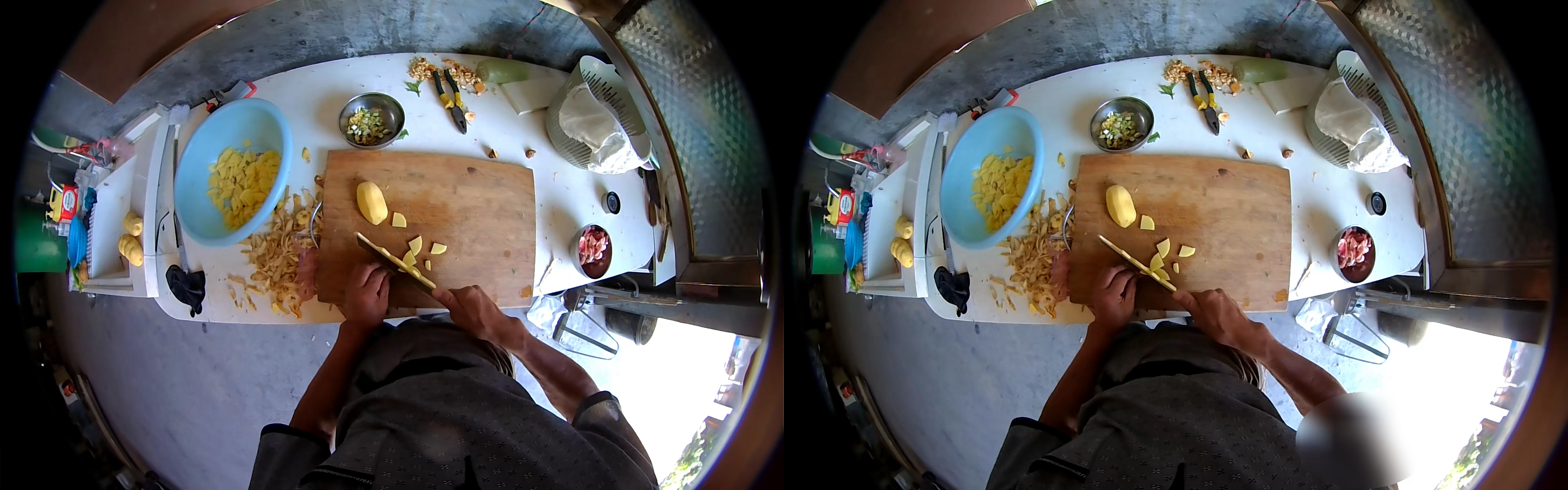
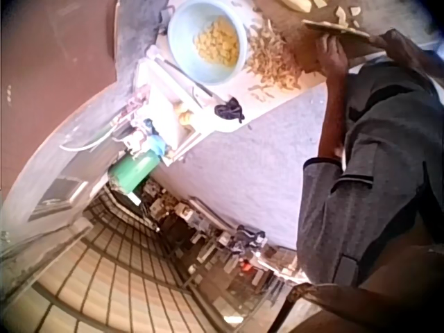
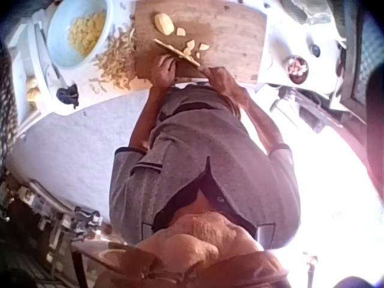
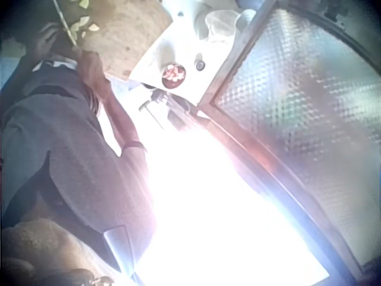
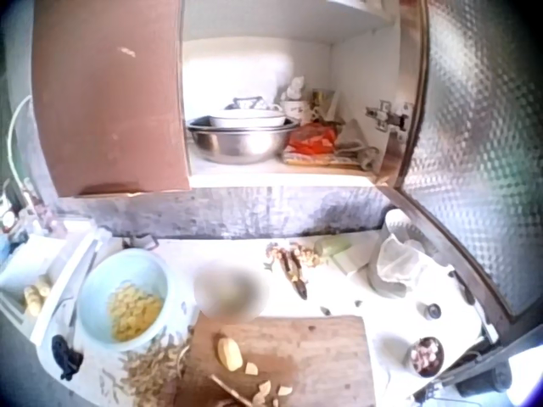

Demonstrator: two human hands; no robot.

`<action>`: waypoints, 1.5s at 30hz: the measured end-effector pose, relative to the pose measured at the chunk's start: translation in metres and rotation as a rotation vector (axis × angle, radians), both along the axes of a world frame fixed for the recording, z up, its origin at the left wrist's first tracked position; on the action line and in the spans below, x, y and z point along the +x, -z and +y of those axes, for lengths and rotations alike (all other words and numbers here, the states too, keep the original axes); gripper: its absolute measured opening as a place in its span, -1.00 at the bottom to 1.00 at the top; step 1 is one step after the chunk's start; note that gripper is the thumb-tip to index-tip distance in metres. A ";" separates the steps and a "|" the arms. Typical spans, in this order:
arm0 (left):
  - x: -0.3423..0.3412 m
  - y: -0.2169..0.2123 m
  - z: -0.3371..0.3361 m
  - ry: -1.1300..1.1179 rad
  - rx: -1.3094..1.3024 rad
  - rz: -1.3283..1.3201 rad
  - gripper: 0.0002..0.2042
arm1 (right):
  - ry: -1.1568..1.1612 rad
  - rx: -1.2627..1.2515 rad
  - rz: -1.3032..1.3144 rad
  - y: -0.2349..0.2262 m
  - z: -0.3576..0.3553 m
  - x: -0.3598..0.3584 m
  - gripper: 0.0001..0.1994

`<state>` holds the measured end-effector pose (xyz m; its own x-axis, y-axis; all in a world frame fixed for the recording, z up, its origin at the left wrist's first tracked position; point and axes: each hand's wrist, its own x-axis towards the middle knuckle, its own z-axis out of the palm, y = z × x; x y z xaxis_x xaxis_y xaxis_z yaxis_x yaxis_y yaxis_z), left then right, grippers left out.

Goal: The person slices peeled potatoes into thin wedges on a wooden cutting board using a large knife. The person repeatedly transfers the sliced pieces into a blue bowl. The person also handles whole potatoes from the sink area to continue the task.

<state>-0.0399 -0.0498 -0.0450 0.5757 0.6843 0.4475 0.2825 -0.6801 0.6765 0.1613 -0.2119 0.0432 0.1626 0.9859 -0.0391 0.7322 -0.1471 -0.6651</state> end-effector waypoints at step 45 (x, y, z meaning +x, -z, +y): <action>-0.008 0.006 0.000 0.033 0.043 0.052 -0.87 | -0.064 -0.165 0.117 -0.033 0.012 -0.001 -0.61</action>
